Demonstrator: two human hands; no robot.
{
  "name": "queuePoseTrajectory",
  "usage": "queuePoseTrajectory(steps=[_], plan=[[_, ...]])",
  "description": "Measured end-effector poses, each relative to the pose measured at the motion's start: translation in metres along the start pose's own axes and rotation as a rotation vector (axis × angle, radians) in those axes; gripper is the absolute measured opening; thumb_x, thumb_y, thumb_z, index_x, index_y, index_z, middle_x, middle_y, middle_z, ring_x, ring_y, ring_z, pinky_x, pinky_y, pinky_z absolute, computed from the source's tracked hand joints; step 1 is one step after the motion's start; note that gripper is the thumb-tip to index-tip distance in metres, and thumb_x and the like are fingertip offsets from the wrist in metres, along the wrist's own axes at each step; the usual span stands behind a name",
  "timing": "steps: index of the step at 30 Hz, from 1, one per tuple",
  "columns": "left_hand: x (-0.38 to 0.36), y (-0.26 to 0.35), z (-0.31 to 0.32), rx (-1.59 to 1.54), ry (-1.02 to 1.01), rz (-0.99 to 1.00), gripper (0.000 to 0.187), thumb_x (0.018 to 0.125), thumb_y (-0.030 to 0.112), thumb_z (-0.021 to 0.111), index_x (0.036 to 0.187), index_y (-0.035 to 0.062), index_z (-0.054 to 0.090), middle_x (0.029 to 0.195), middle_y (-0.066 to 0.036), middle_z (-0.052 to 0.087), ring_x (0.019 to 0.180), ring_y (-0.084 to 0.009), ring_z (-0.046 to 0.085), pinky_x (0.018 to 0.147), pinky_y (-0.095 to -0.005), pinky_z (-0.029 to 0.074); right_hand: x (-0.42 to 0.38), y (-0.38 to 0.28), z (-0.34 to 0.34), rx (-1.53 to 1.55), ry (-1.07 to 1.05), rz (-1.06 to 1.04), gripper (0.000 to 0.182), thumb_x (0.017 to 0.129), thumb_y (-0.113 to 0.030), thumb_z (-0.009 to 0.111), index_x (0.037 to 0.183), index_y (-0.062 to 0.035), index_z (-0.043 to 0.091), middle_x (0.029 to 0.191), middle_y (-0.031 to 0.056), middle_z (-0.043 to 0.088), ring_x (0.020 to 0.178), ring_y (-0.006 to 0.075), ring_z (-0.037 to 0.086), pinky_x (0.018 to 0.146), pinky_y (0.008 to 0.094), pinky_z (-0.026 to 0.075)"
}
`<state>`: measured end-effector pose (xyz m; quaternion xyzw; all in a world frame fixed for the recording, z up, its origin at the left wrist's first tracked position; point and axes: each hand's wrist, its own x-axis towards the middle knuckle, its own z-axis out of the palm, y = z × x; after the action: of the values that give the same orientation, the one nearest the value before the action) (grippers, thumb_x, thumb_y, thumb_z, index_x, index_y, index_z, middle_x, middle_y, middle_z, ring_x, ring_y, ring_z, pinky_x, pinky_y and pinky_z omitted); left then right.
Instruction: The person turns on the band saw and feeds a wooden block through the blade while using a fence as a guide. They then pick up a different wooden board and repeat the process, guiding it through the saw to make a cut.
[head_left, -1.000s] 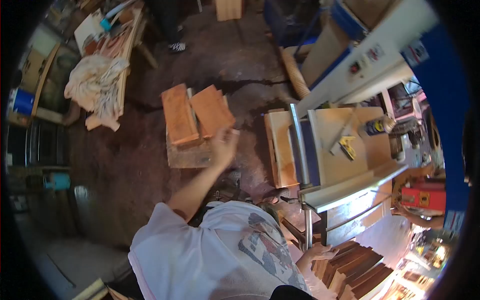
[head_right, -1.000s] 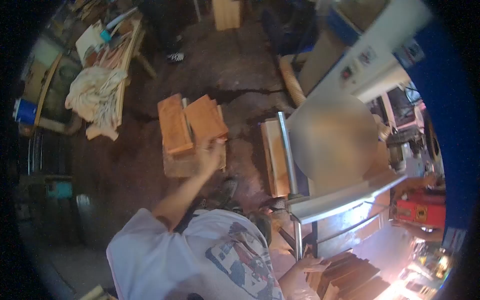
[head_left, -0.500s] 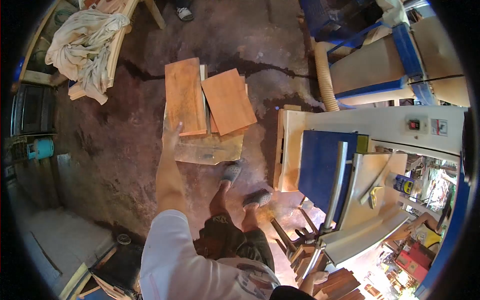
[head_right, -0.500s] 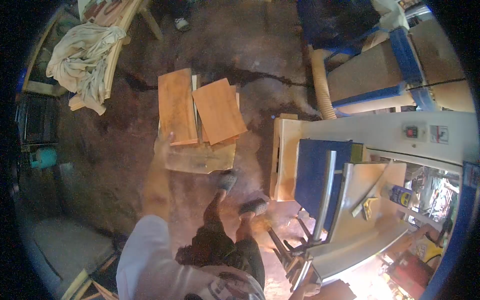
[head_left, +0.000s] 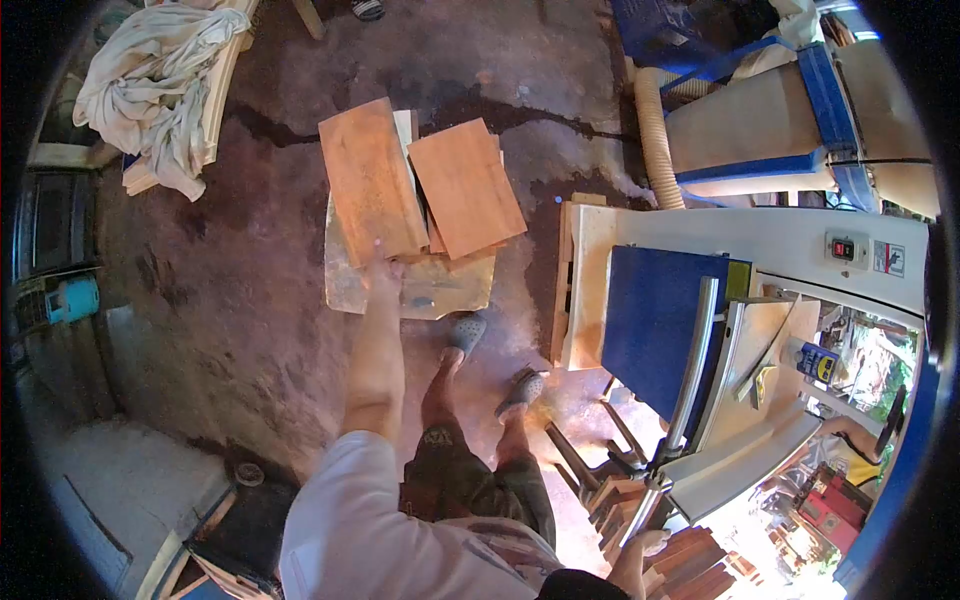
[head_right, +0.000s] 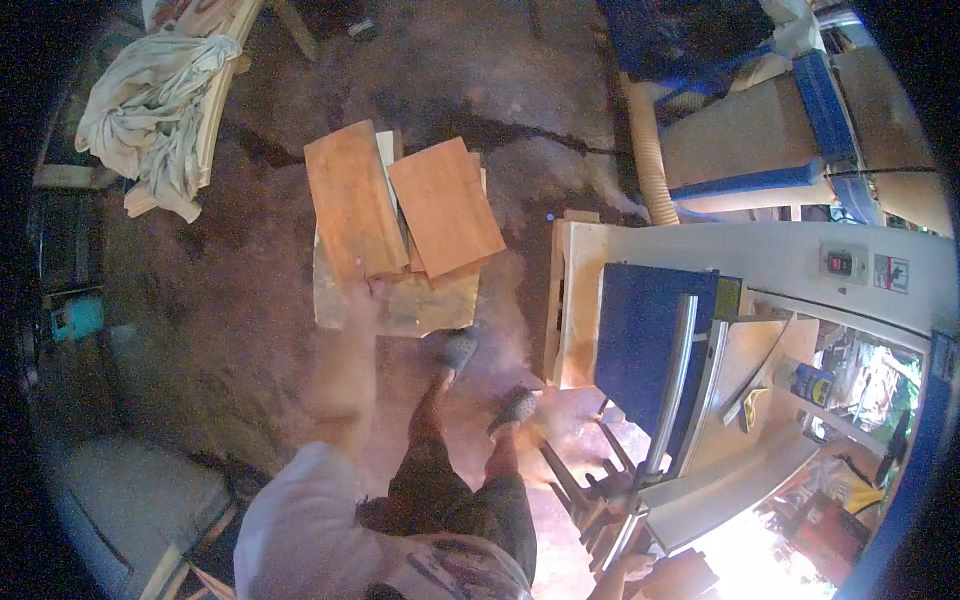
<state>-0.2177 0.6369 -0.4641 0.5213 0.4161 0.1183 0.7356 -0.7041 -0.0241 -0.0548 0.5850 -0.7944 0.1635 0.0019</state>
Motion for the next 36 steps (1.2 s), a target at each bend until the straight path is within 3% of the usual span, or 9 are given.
queuePoseTrajectory(steps=[3,5,11,14,23,31,34,35,36], plan=[[-0.018,0.010,0.013,-0.142,0.020,-0.101,0.056,0.099,0.032,0.074,0.146,0.0112,0.052,0.131,-0.012,0.064,0.119,-0.0278,0.065,0.093,-0.0410,0.059,0.002,0.000,-0.003,-0.001,0.007,0.013,0.069,0.105,-0.053,0.043,0.134,0.0073,0.064,0.137,0.0316,0.062,0.128,0.0443,0.059,0.110,0.0522,0.043],[-0.007,0.035,0.003,-0.335,0.081,-0.497,0.069,0.092,0.030,0.084,0.150,0.0218,0.048,0.135,-0.008,0.064,0.112,-0.0276,0.068,0.086,-0.0383,0.058,0.001,0.001,-0.003,-0.011,0.003,0.012,0.071,0.105,-0.054,0.043,0.133,0.0073,0.064,0.137,0.0319,0.062,0.128,0.0445,0.059,0.110,0.0522,0.043],[-0.054,0.095,0.021,-0.392,0.214,-0.311,0.067,0.089,0.027,0.083,0.146,0.0117,0.051,0.139,-0.008,0.060,0.133,-0.0261,0.056,0.106,-0.0436,0.050,-0.003,-0.002,-0.007,-0.017,-0.013,0.025,0.075,0.105,-0.058,0.041,0.133,0.0074,0.064,0.137,0.0329,0.062,0.128,0.0451,0.059,0.110,0.0522,0.043],[-0.042,0.098,-0.007,-0.545,-0.032,-0.084,0.066,0.089,0.029,0.082,0.145,0.0103,0.053,0.139,-0.008,0.061,0.135,-0.0259,0.054,0.111,-0.0466,0.048,-0.010,-0.006,-0.009,0.026,-0.021,0.000,0.077,0.105,-0.060,0.040,0.133,0.0081,0.064,0.135,0.0327,0.063,0.127,0.0444,0.060,0.109,0.0520,0.043],[-0.083,0.291,0.015,-0.292,0.170,-0.221,0.055,0.087,0.019,0.081,0.135,0.0062,0.059,0.131,-0.008,0.064,0.119,-0.0253,0.064,0.101,-0.0419,0.055,-0.002,0.004,0.000,0.127,-0.147,-0.020,0.073,0.106,-0.057,0.040,0.132,0.0073,0.065,0.132,0.0304,0.065,0.121,0.0438,0.062,0.105,0.0517,0.045],[-0.275,0.357,-0.034,0.168,0.154,0.550,0.051,0.080,0.006,0.080,0.127,-0.0068,0.064,0.114,-0.013,0.071,0.102,-0.0230,0.069,0.090,-0.0379,0.055,0.005,0.006,0.011,0.128,-0.226,-0.045,0.045,0.105,-0.030,0.052,0.138,0.0000,0.060,0.117,0.0249,0.067,0.112,0.0400,0.066,0.095,0.0491,0.054],[-0.370,0.456,-0.015,0.584,-0.257,0.930,0.053,0.073,0.003,0.082,0.122,-0.0064,0.066,0.111,-0.013,0.073,0.101,-0.0211,0.069,0.088,-0.0356,0.055,0.030,0.036,0.042,-0.325,-0.169,-0.543,0.039,0.104,-0.018,0.055,0.132,0.0075,0.062,0.111,0.0273,0.070,0.105,0.0401,0.069,0.092,0.0446,0.058],[-0.392,0.474,-0.013,0.612,-0.320,0.941,0.053,0.071,0.003,0.083,0.121,-0.0063,0.067,0.110,-0.013,0.073,0.100,-0.0209,0.069,0.088,-0.0357,0.055,0.025,0.058,0.050,-0.471,0.100,-0.738,0.042,0.104,-0.021,0.056,0.129,0.0113,0.063,0.116,0.0280,0.070,0.104,0.0405,0.070,0.093,0.0446,0.057],[-0.409,0.490,-0.010,0.639,-0.383,0.957,0.054,0.070,0.003,0.084,0.120,-0.0061,0.067,0.109,-0.013,0.073,0.099,-0.0207,0.069,0.087,-0.0358,0.055,-0.002,0.035,0.019,-0.061,0.017,-0.474,0.044,0.105,-0.024,0.056,0.131,0.0099,0.063,0.120,0.0281,0.069,0.103,0.0410,0.069,0.093,0.0449,0.057]])
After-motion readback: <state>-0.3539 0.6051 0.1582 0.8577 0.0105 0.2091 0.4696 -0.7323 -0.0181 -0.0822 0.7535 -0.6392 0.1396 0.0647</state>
